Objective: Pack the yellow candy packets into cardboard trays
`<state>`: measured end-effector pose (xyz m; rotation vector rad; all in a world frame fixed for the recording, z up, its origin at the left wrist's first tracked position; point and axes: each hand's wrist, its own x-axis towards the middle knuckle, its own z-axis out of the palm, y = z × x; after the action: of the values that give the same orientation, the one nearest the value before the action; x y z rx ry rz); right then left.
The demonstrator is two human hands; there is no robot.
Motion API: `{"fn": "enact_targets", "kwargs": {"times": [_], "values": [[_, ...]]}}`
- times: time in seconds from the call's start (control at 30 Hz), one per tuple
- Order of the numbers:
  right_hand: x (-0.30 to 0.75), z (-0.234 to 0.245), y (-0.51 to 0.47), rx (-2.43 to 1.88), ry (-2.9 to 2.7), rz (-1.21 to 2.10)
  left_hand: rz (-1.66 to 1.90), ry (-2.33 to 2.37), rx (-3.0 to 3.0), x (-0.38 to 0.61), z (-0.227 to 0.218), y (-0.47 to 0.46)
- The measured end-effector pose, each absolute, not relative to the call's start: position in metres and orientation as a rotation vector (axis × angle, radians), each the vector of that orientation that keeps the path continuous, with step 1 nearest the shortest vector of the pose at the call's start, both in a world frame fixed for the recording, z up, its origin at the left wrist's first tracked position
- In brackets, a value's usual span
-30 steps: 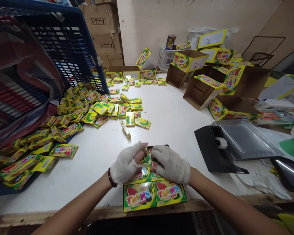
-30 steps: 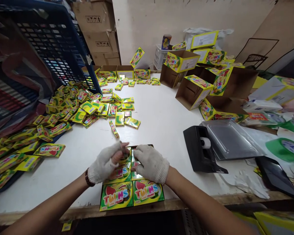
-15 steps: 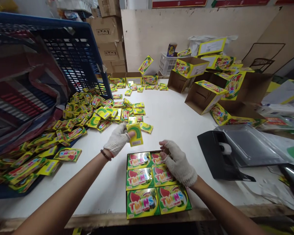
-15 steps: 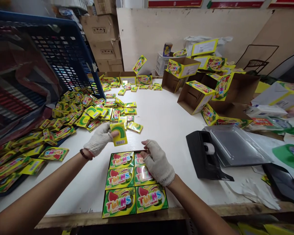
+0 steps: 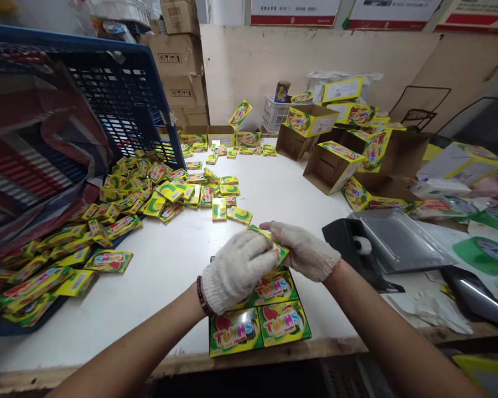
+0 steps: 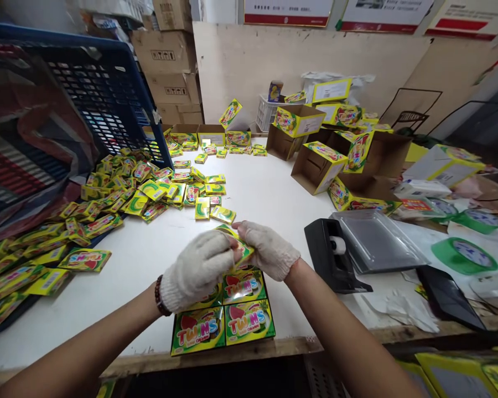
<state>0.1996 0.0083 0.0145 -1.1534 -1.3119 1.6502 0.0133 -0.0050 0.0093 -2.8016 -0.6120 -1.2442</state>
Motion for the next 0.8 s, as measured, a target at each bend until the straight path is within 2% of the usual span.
{"fn": "enact_targets", "kwargs": {"times": [0.1,0.27,0.43,0.63,0.8], "values": [[0.212,0.011,0.013,-1.302,-1.727,1.327,-1.33,-0.678,-2.821,0.006,-0.002,-0.013],[0.221,-0.014,0.033,-1.366,-2.277,0.88,-1.569,-1.672,-2.448,-0.028,-0.043,-0.019],[0.202,-0.045,0.031,-1.256,-2.345,0.682,-1.549,-2.47,-2.402,-0.031,-0.073,-0.029],[0.191,-0.049,0.005,-1.453,-2.539,0.462,-1.726,-2.623,-2.441,-0.02,-0.069,-0.033],[0.184,-0.043,0.004,-1.513,-2.648,0.29,-1.502,-2.503,-2.523,-0.028,-0.068,-0.027]]}}
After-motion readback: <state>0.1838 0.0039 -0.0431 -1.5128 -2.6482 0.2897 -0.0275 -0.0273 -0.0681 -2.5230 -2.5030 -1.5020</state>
